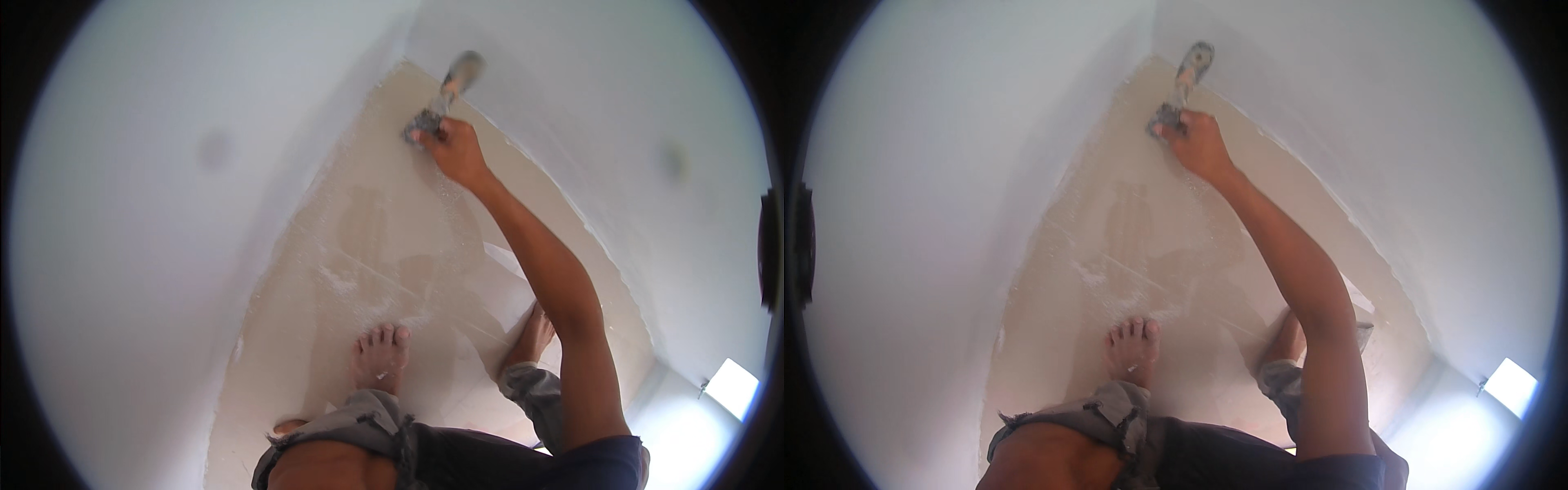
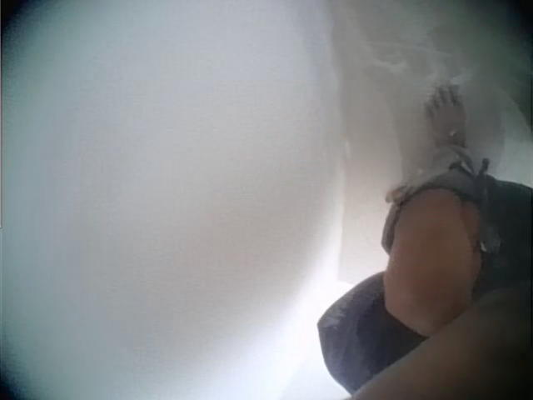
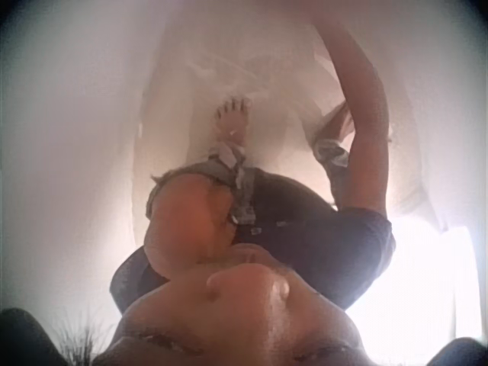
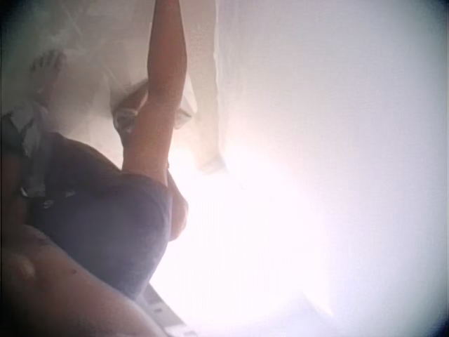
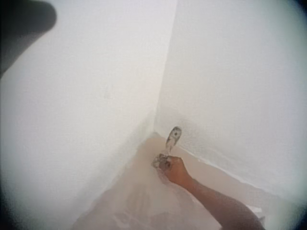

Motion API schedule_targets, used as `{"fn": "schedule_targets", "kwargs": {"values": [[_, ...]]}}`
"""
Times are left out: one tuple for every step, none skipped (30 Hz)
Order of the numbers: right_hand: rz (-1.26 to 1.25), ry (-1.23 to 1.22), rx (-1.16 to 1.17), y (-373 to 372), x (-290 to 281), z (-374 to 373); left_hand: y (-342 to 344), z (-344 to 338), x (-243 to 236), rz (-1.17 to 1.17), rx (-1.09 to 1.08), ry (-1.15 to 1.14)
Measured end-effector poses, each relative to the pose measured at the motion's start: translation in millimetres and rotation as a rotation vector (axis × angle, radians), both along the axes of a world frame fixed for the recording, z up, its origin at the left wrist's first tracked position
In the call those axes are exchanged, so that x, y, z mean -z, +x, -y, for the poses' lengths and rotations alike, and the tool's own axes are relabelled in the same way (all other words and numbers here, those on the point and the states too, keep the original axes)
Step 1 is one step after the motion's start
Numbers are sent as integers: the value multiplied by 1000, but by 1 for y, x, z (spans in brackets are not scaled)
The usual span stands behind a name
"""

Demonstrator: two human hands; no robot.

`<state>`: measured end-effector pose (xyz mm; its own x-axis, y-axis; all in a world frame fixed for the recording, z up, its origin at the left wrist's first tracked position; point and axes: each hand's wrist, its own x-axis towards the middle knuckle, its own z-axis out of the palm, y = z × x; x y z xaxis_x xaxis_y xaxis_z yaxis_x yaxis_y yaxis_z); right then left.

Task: The person applies a white grout-like substance to the floor and lower walls of a shower using a trowel. They spread the material across the surface and smooth it with the tool and their hand.

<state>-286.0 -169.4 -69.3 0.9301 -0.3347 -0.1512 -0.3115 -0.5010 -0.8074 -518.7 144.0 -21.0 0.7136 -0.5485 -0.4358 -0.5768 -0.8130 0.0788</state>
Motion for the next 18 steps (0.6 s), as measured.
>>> {"fn": "schedule_targets", "kwargs": {"values": [[35, 17, 6, 17, 6, 5, -3, -1, 3, 30, 9, -16], [62, 30, 16, 29, 12, 12, -5, -1, 7, 53, 22, -36], [91, 40, 27, 33, 17, 17, -6, 0, 10, 4, -6, -58], [59, 41, 23, 35, 16, 13, -8, -1, 11, -49, -47, -67], [28, 39, 21, 35, 15, 11, -10, -2, 12, -102, -86, -78], [-3, 36, 22, 34, 13, 9, -11, -3, 12, -102, -85, -70], [6, 51, -5, 24, 14, 4, -10, -2, 12, -100, -84, -63], [18, 66, -33, 6, 16, -6, -9, -3, 11, -95, -85, -56], [32, 84, -61, -14, 14, -18, -7, -3, 10, -90, -82, -55], [-41, 65, -107, -35, 6, -32, -6, -3, 8, -85, -78, -55], [-116, 41, -148, -61, -5, -45, -5, -3, 6, -80, -70, -60], [-147, 70, -209, -87, -11, -59, -11, -4, 13, -45, -100, -73], [-179, 102, -270, -116, -10, -74, -19, -7, 23, -10, -130, -85], [-138, 35, -333, -155, 4, -91, -28, -8, 34, 24, -156, -100], [-99, -28, -395, -186, 15, -105, -31, -10, 38, 26, -161, -107], [-23, 29, -412, -199, 7, -116, -28, -11, 37, 24, -160, -100], [53, 78, -420, -209, -4, -123, -23, -9, 34, 9, -139, -90], [128, 128, -430, -212, -10, -126, -20, -8, 29, -10, -115, -82]]}}
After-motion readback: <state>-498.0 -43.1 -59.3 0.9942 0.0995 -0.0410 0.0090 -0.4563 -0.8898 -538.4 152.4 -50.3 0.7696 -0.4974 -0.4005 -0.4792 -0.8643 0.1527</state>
